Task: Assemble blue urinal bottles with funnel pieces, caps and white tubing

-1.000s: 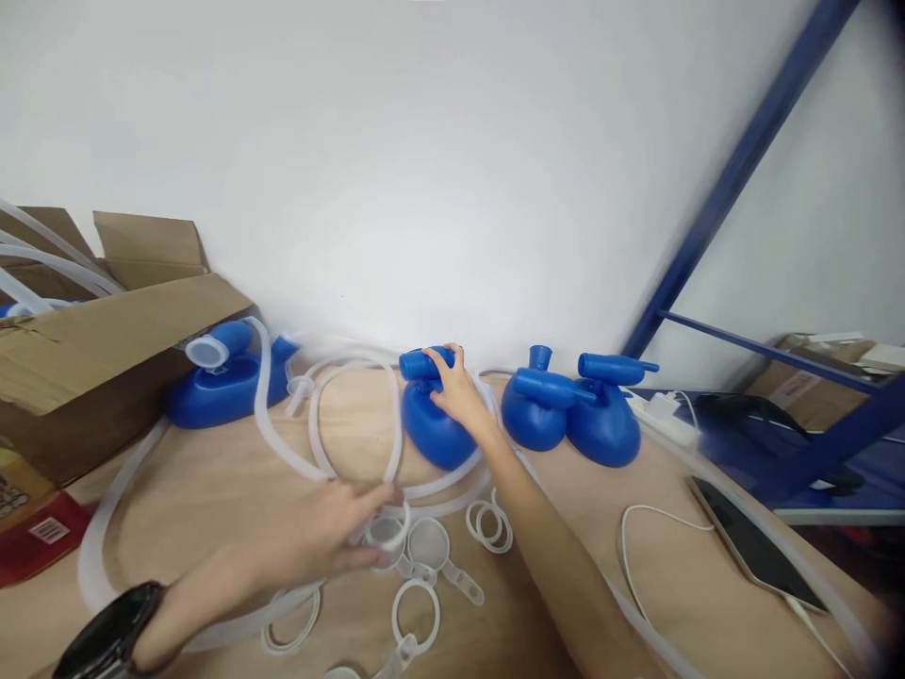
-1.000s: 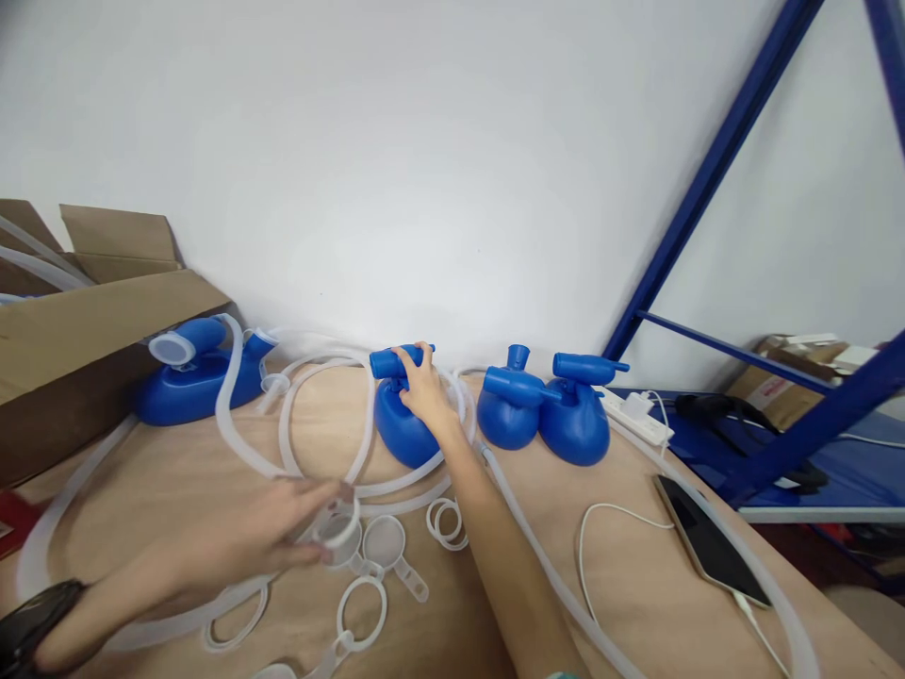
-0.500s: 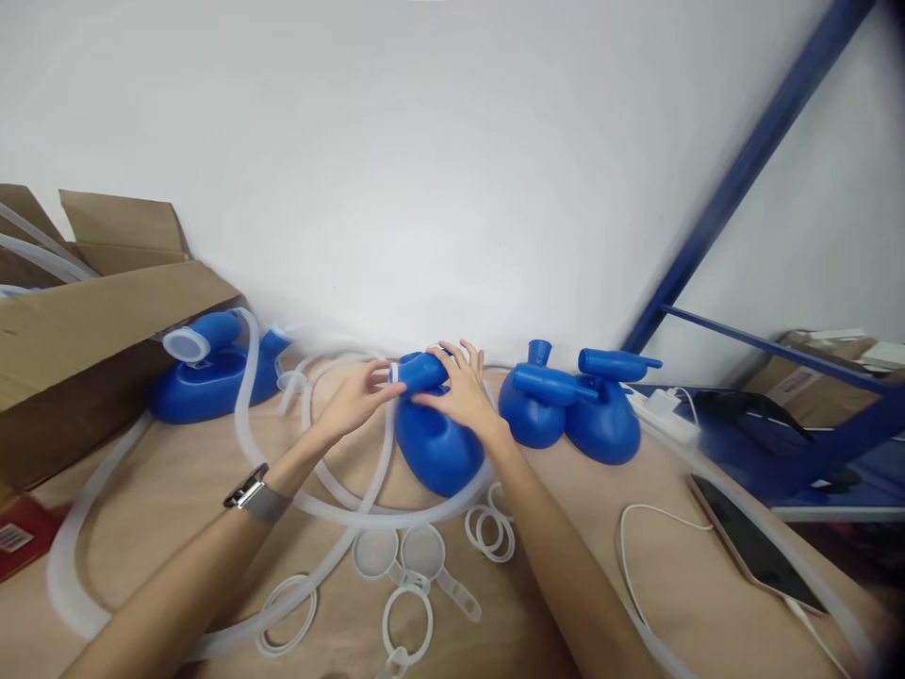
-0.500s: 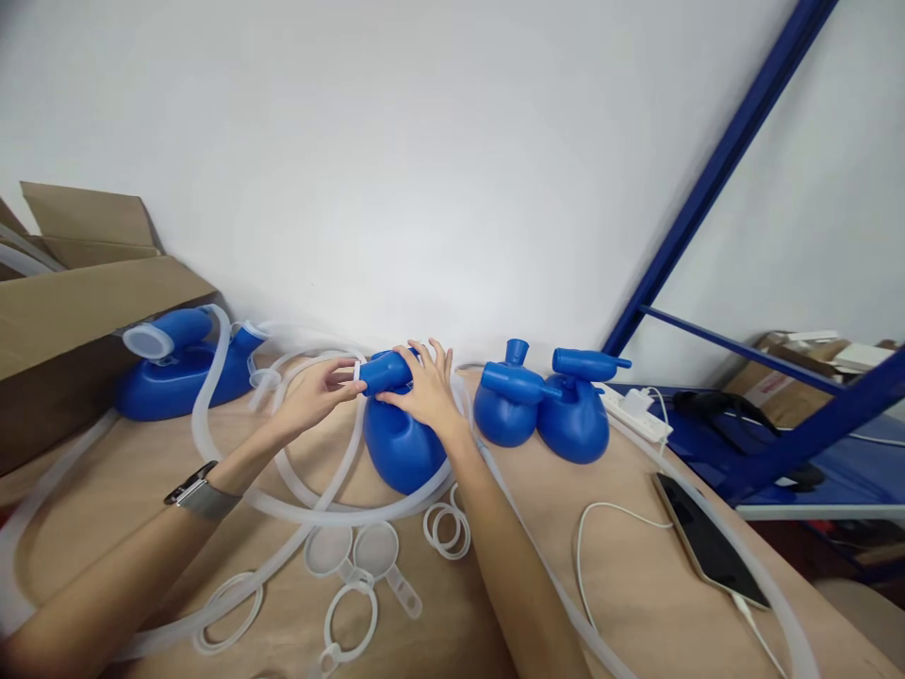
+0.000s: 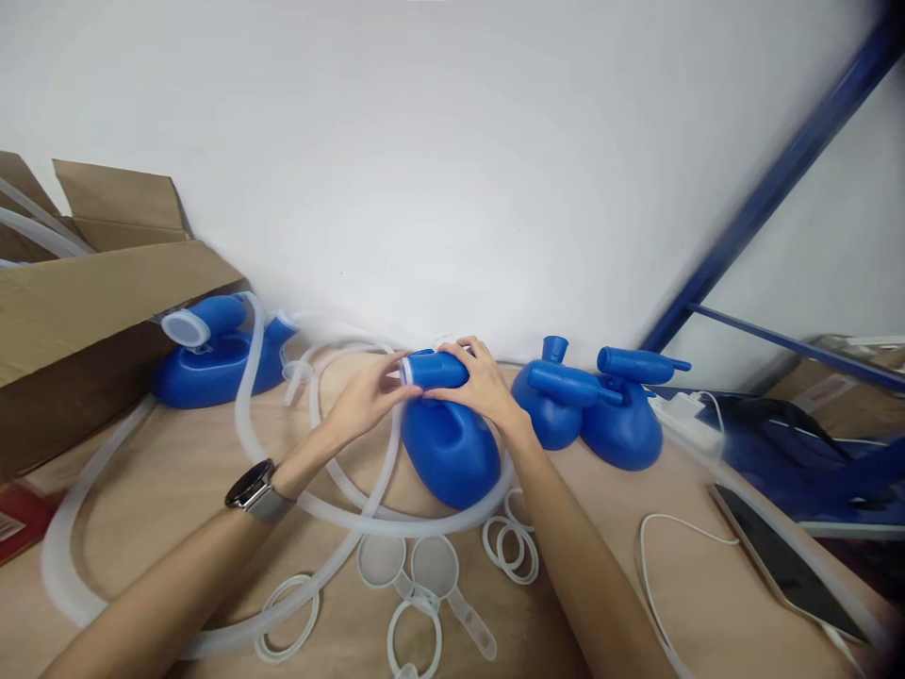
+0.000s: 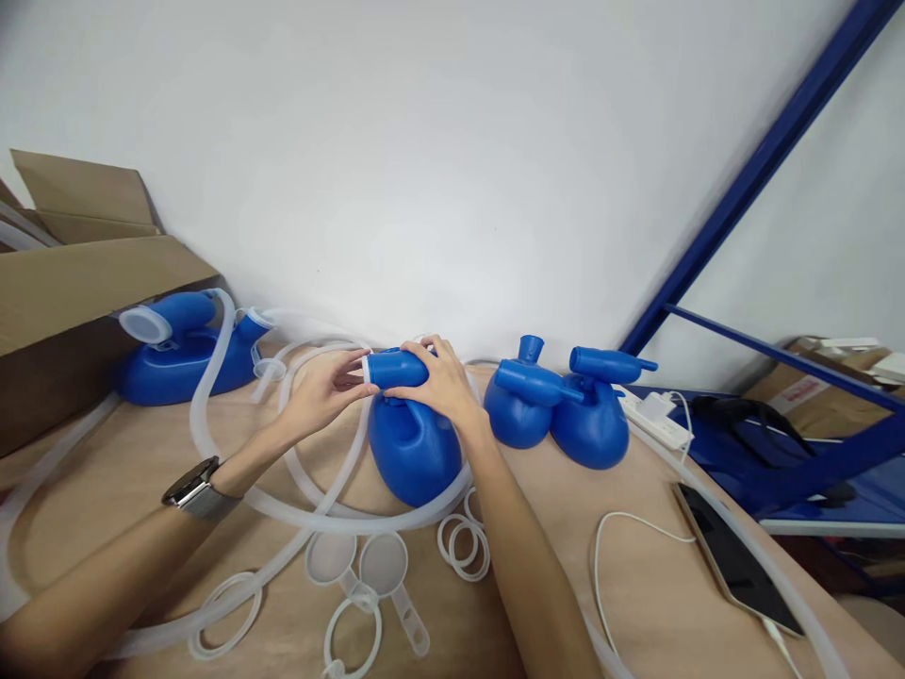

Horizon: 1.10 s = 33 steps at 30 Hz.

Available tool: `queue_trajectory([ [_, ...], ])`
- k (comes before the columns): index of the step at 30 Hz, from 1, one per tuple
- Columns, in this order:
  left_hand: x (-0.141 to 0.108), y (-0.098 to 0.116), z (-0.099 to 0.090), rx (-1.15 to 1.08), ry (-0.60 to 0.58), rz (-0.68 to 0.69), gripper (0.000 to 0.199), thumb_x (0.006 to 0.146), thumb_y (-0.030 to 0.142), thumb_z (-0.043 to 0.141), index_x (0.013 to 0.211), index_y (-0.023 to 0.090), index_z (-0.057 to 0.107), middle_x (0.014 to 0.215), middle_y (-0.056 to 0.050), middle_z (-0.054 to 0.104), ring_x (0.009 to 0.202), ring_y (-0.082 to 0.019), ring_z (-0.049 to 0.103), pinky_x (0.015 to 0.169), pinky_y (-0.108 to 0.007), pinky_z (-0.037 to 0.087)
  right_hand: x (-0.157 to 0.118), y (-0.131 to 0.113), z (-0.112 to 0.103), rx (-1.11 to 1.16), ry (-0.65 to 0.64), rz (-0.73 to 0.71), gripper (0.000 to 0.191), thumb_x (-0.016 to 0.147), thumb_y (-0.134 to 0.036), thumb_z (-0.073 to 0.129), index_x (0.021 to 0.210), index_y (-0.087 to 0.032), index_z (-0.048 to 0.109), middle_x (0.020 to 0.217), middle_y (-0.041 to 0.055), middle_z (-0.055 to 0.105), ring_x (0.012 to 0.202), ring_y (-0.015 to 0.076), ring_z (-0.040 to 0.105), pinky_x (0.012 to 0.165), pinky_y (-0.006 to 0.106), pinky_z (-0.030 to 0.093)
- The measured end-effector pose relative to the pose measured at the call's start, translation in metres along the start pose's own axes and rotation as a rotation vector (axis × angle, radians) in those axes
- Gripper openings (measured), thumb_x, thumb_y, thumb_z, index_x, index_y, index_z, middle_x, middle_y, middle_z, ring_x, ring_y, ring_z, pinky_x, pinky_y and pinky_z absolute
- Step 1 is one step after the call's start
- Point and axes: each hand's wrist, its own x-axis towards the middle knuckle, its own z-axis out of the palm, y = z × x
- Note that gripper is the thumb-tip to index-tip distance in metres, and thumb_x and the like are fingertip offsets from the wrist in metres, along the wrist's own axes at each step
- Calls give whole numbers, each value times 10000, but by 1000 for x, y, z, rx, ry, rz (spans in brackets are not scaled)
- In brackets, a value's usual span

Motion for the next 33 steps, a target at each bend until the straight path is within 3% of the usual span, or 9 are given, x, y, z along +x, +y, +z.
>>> queue_trajectory([
  [4,-1,5,-8,253,-18,139,627,926,573,725,1414,192,624,1243,-129,755,1045,-290,770,939,-433,634,-1,-2,-4,6,-19,-6,680,751,-587,895,1327,-318,653,1286,82,580,1242,325,607,1118,485,508],
  [12,-4,-2,-7,351,30,302,571,907,450,796,1392,199,626,1318,-131,743,1170,-297,732,1042,-450,594,-2,0,0,61,-5,-64,679,760,-571,895,1307,-268,629,1281,83,693,1229,325,618,1133,511,463],
  [16,-9,-9,-1,430,77,427,529,983,374,711,1468,210,579,1463,-153,666,1332,-313,659,1157,-501,530,-2,3,3,88,21,-69,668,742,-562,907,1261,-247,626,1249,86,703,1161,314,638,1081,499,491],
  [23,-13,-11,-1,483,31,571,486,1061,264,572,1543,232,525,1574,-168,560,1412,-291,602,1177,-489,526,-7,5,2,156,17,-74,632,762,-584,880,1226,-261,598,1220,87,680,1167,321,629,1061,507,498],
  [26,-10,-3,-6,413,4,517,494,1015,350,667,1489,240,588,1526,-155,615,1379,-300,629,1156,-487,538,-9,5,2,183,14,-65,636,765,-560,885,1244,-261,593,1231,93,668,1185,331,625,1067,516,497],
  [30,-3,11,-8,225,6,239,595,882,575,781,1343,206,708,1258,-126,772,1212,-333,717,972,-445,636,-9,2,-2,141,-3,-70,655,756,-540,895,1273,-268,598,1242,96,666,1205,346,613,1074,528,493],
  [33,1,20,-5,67,-24,73,559,880,632,744,1206,179,774,1071,-97,805,1060,-314,758,868,-396,652,-8,0,-3,91,-11,-90,625,767,-535,890,1254,-266,605,1224,93,673,1194,342,610,1077,525,488],
])
